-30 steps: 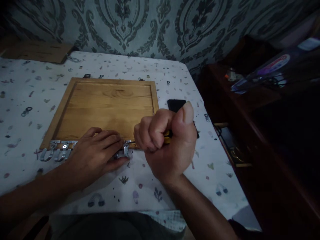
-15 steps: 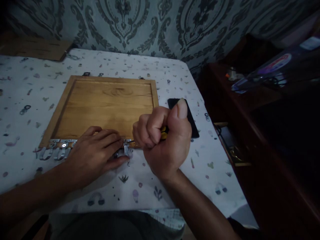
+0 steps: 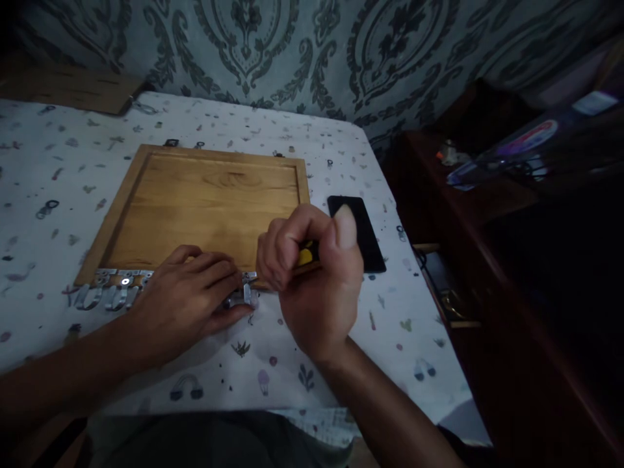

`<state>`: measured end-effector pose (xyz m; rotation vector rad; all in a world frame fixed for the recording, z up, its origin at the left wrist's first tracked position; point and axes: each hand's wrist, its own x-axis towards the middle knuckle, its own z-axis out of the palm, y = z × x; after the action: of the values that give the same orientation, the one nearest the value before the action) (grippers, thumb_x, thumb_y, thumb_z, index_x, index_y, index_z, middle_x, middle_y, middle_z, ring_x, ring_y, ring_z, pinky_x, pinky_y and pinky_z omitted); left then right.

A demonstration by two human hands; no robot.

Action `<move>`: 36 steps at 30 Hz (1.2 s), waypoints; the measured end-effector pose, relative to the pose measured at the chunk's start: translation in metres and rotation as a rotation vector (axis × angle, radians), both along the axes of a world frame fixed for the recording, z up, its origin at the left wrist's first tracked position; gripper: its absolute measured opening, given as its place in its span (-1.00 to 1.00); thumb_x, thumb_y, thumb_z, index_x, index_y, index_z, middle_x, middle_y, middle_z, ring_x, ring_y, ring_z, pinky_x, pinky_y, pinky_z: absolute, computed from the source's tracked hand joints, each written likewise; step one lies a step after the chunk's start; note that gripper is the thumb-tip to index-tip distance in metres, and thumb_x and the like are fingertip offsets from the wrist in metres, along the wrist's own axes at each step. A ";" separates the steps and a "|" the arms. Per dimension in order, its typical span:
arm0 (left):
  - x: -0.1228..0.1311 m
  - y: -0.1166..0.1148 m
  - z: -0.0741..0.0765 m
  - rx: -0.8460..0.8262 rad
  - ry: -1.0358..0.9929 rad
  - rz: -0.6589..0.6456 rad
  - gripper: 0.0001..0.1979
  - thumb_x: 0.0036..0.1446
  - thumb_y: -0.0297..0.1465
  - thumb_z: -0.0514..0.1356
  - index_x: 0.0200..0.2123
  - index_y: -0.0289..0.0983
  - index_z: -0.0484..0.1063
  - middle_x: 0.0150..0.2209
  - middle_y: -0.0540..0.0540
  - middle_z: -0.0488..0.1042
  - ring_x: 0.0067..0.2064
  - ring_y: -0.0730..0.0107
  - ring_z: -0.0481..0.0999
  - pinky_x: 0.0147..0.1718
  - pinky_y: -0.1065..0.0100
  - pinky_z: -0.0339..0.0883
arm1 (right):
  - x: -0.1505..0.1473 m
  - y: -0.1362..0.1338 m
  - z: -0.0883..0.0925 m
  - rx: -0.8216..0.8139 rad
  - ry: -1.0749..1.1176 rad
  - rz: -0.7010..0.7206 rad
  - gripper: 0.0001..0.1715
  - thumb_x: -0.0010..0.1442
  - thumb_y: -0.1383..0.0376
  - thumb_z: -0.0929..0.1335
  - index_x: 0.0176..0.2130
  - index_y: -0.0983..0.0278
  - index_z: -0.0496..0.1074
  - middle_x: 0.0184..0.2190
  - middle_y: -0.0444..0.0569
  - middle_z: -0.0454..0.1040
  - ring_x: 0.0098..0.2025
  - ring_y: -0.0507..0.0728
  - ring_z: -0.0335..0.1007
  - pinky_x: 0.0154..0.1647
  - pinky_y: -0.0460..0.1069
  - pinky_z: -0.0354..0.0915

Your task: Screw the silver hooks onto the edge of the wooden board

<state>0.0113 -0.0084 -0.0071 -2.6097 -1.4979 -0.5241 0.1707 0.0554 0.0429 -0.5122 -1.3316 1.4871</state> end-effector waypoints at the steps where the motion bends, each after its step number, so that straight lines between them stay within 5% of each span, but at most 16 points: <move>1: 0.000 0.000 0.000 -0.001 0.004 0.001 -0.69 0.30 -0.18 0.24 -0.36 -0.30 0.55 -0.35 -0.02 0.57 -0.22 0.22 0.54 -0.18 0.12 0.18 | 0.000 0.000 -0.001 0.011 0.000 0.006 -0.46 0.28 0.01 0.35 -0.61 0.22 0.29 -0.71 -0.18 0.14 -0.67 0.00 0.05 -0.65 -0.06 0.13; 6: 0.001 0.000 -0.001 -0.004 0.005 0.003 -0.72 0.23 -0.19 0.32 -0.37 -0.30 0.56 -0.36 -0.02 0.54 -0.24 0.22 0.53 -0.22 0.13 0.16 | 0.004 -0.001 -0.008 0.067 -0.022 -0.038 -0.74 0.30 0.16 0.35 -0.38 0.21 0.53 -0.47 -0.09 0.37 -0.41 0.10 0.31 -0.29 0.05 0.35; 11: 0.001 0.000 -0.003 0.009 -0.016 0.001 -0.73 0.25 -0.20 0.30 -0.38 -0.28 0.55 -0.36 -0.02 0.54 -0.23 0.22 0.51 -0.20 0.13 0.15 | 0.019 0.001 -0.001 0.325 -0.369 -0.116 -0.77 0.31 0.09 0.40 -0.23 0.13 0.64 -0.19 -0.03 0.52 0.02 0.18 0.41 0.14 0.09 0.32; 15: 0.001 0.000 -0.003 0.015 -0.020 -0.003 -0.72 0.28 -0.19 0.28 -0.37 -0.27 0.56 -0.36 -0.04 0.55 -0.24 0.22 0.50 -0.21 0.14 0.15 | 0.023 -0.001 0.008 0.418 -0.447 -0.166 -0.86 0.17 0.12 0.52 -0.28 0.11 0.63 -0.28 -0.09 0.56 -0.13 0.12 0.47 -0.11 0.02 0.43; 22: 0.001 0.000 -0.004 -0.015 -0.003 0.006 -0.71 0.27 -0.16 0.28 -0.34 -0.28 0.57 -0.35 -0.03 0.54 -0.23 0.21 0.50 -0.19 0.13 0.15 | 0.029 -0.006 0.013 0.250 -0.500 -0.095 -0.87 0.20 0.20 0.49 -0.19 0.09 0.59 -0.33 -0.10 0.60 -0.48 0.05 0.45 -0.51 -0.04 0.41; 27: 0.001 0.001 -0.003 0.011 0.007 0.009 -0.68 0.25 -0.15 0.30 -0.39 -0.27 0.55 -0.38 -0.04 0.53 -0.24 0.23 0.51 -0.20 0.15 0.15 | 0.039 -0.008 0.013 0.188 -0.506 -0.049 -0.71 0.33 0.22 0.39 0.03 0.03 0.59 -0.20 -0.07 0.59 -0.55 0.00 0.44 -0.51 -0.01 0.46; 36: 0.001 0.001 -0.004 0.011 0.027 0.014 -0.69 0.27 -0.15 0.28 -0.38 -0.27 0.55 -0.38 -0.04 0.55 -0.26 0.25 0.50 -0.21 0.17 0.17 | 0.030 -0.010 0.004 0.166 -0.330 -0.131 -0.79 0.05 0.26 0.59 -0.30 0.16 0.55 -0.32 -0.10 0.67 -0.66 -0.02 0.38 -0.74 -0.11 0.36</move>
<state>0.0124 -0.0076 -0.0110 -2.5851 -1.4994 -0.4922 0.2009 0.0459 0.0465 -0.7451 -1.6280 1.2069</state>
